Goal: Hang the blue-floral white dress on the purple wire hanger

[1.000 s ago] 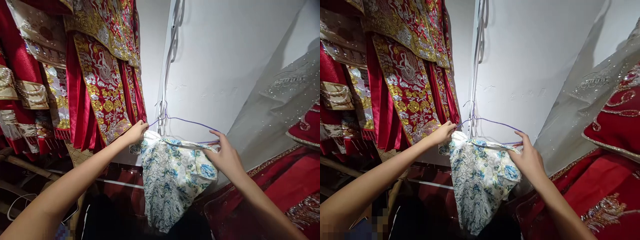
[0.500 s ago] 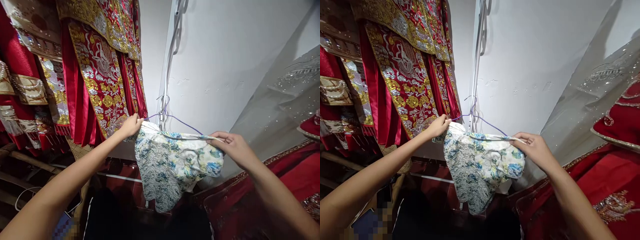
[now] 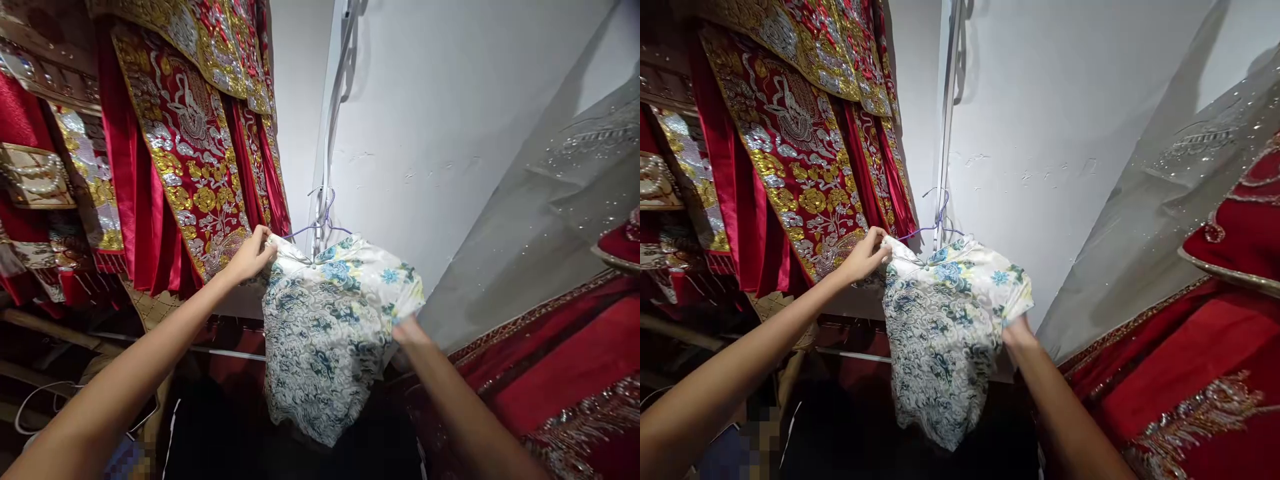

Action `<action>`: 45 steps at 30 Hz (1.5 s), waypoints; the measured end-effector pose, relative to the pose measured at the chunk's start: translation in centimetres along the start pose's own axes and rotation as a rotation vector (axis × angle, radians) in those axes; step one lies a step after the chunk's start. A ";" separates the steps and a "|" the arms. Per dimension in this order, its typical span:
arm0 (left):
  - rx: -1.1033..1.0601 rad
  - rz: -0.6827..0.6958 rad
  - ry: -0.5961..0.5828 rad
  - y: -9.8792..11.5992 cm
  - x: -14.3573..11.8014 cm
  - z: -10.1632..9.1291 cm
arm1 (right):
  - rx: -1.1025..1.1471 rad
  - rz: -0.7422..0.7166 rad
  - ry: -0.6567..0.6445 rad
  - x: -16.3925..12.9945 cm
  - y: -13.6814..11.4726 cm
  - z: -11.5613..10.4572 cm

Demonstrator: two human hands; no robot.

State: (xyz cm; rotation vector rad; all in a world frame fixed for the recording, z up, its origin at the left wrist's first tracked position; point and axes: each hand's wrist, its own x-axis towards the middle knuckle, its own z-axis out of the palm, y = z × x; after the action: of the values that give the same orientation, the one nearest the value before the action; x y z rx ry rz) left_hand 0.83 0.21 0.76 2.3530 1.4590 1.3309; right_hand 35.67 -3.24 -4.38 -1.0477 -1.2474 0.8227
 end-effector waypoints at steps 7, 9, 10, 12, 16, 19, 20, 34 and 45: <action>0.123 0.055 0.052 3.0 3.2 -0.7 | 0.404 0.074 0.026 1.1 -4.6 -3.2; 0.100 0.120 0.107 4.4 5.0 -0.6 | 0.426 0.000 0.129 1.0 -6.6 -2.9; 0.096 0.155 0.141 5.3 5.5 -0.6 | 0.433 -0.027 0.204 0.5 -7.2 -2.6; 0.096 0.199 0.202 7.1 5.4 -0.3 | 0.374 -0.051 0.396 -2.0 -7.7 -1.6; -0.149 0.109 -0.024 11.2 0.7 0.7 | -0.117 -0.125 0.398 -11.1 -5.3 1.5; -0.430 -0.091 -0.420 13.1 -3.9 0.6 | -0.161 -0.282 -0.213 -16.3 -3.0 4.1; -0.460 -0.152 -0.515 13.3 -5.2 0.2 | -0.169 -0.298 -0.448 -17.0 -2.6 4.8; -0.006 0.045 -0.276 6.9 1.5 -7.2 | -0.134 0.071 -0.279 -14.0 0.9 -0.7; 0.001 0.059 -0.513 3.6 11.5 -0.2 | 0.028 0.355 -0.113 -16.7 7.0 -1.8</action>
State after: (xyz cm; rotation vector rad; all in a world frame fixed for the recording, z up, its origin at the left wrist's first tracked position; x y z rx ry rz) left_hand 5.22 6.90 9.82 2.4935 1.2360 0.6511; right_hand 35.18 -16.71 -16.63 -1.2330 -1.1548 1.1806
